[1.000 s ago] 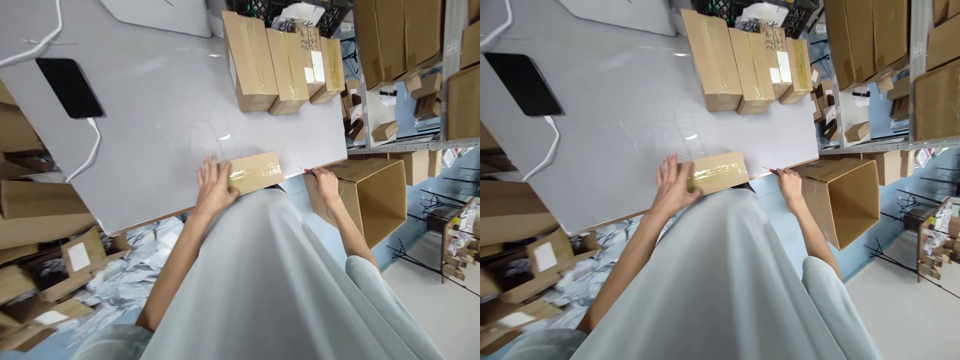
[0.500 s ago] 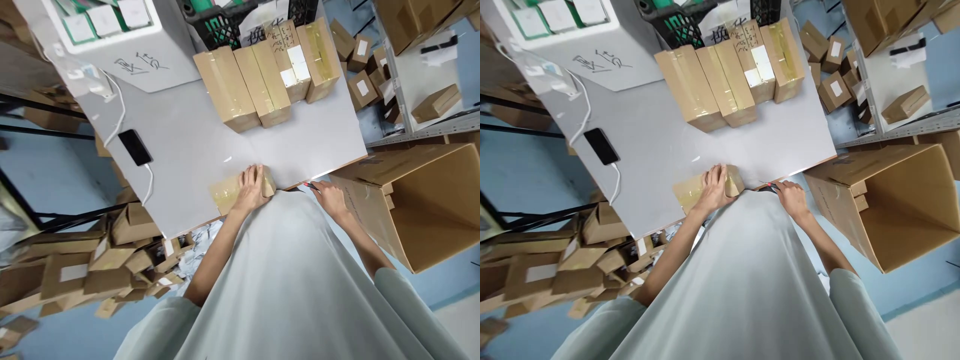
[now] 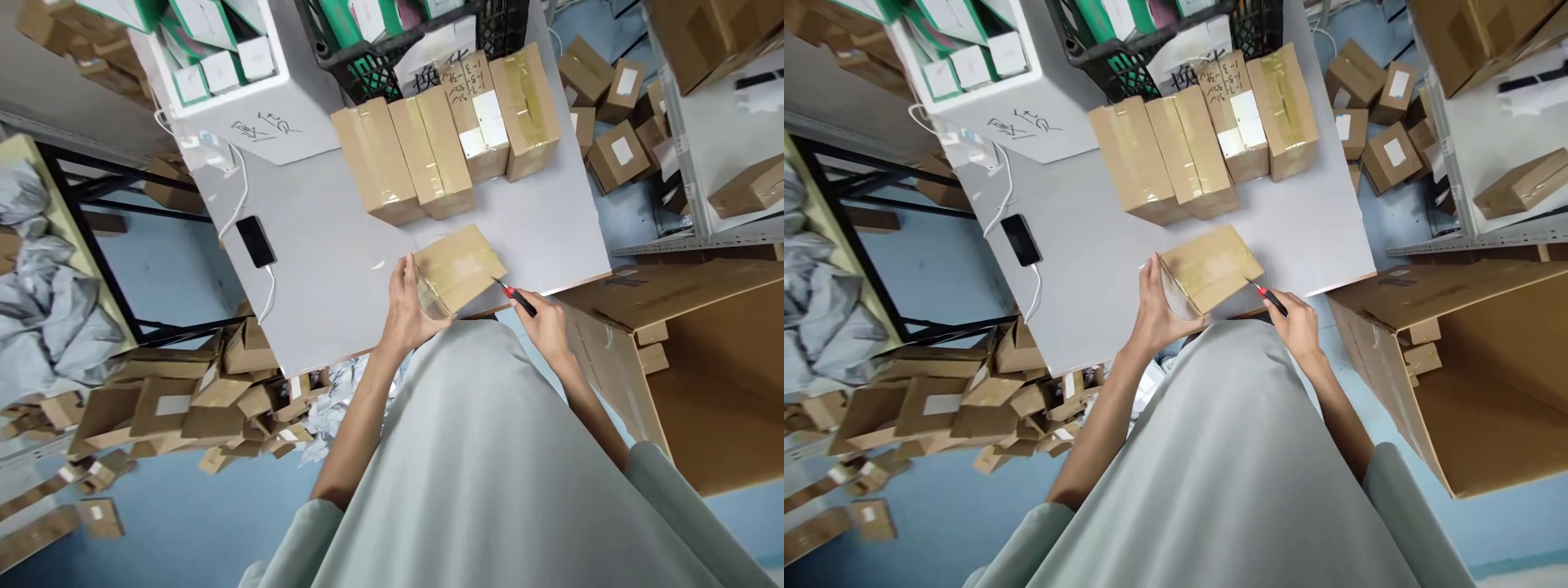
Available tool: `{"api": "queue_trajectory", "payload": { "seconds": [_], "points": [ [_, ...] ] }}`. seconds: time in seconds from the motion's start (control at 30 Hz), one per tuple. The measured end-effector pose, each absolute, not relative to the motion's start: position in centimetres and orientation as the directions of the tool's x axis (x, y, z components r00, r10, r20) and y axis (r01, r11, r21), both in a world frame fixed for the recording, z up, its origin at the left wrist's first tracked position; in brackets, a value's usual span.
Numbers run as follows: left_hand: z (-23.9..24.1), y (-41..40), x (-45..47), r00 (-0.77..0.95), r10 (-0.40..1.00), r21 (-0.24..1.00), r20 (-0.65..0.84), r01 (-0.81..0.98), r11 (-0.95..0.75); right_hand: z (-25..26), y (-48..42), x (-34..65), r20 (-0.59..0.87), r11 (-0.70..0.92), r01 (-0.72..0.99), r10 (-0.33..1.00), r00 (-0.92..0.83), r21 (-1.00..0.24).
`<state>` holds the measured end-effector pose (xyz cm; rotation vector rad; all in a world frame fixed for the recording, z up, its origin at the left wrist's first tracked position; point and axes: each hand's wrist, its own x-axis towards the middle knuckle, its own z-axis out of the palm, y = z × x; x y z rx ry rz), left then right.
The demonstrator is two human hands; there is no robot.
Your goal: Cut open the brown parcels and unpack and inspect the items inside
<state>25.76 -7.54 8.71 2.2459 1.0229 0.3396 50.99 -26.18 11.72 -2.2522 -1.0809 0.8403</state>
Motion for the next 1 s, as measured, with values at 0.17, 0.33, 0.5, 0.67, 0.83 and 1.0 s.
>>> {"api": "queue_trajectory", "payload": {
  "seconds": [0.17, 0.33, 0.5, 0.67, 0.83, 1.0],
  "points": [
    [5.4, -10.0, 27.2, 0.63, 0.774, 0.745, -0.066, 0.547, -0.381, 11.5, -25.9, 51.9, -0.229, -0.475, 0.407, 0.822, 0.521, -0.78],
    [4.0, -11.3, 27.0, 0.544, 0.825, 0.837, -0.151, 0.515, -0.187, 11.1, -24.9, 51.6, -0.247, -0.434, 0.457, 0.877, 0.412, -0.777],
    [4.7, -9.0, 27.6, 0.333, 0.913, 0.909, -0.238, 0.407, 0.089, 12.1, -23.9, 50.5, -0.266, -0.427, 0.583, 0.9, 0.345, -0.691],
    [4.7, -5.9, 28.3, 0.244, 0.918, 0.899, -0.311, 0.387, 0.202, 14.8, -22.3, 48.6, -0.396, -0.461, 0.721, 0.876, 0.276, -0.517],
    [4.6, -5.5, 27.5, 0.288, 0.89, 0.918, -0.354, 0.29, 0.272, 16.8, -20.7, 46.1, -0.491, -0.452, 0.807, 0.838, 0.238, -0.38],
    [4.4, -5.3, 27.2, 0.314, 0.892, 0.931, -0.326, 0.268, 0.246, 17.2, -20.0, 44.4, -0.489, -0.394, 0.846, 0.852, 0.189, -0.358]
  ]
}}
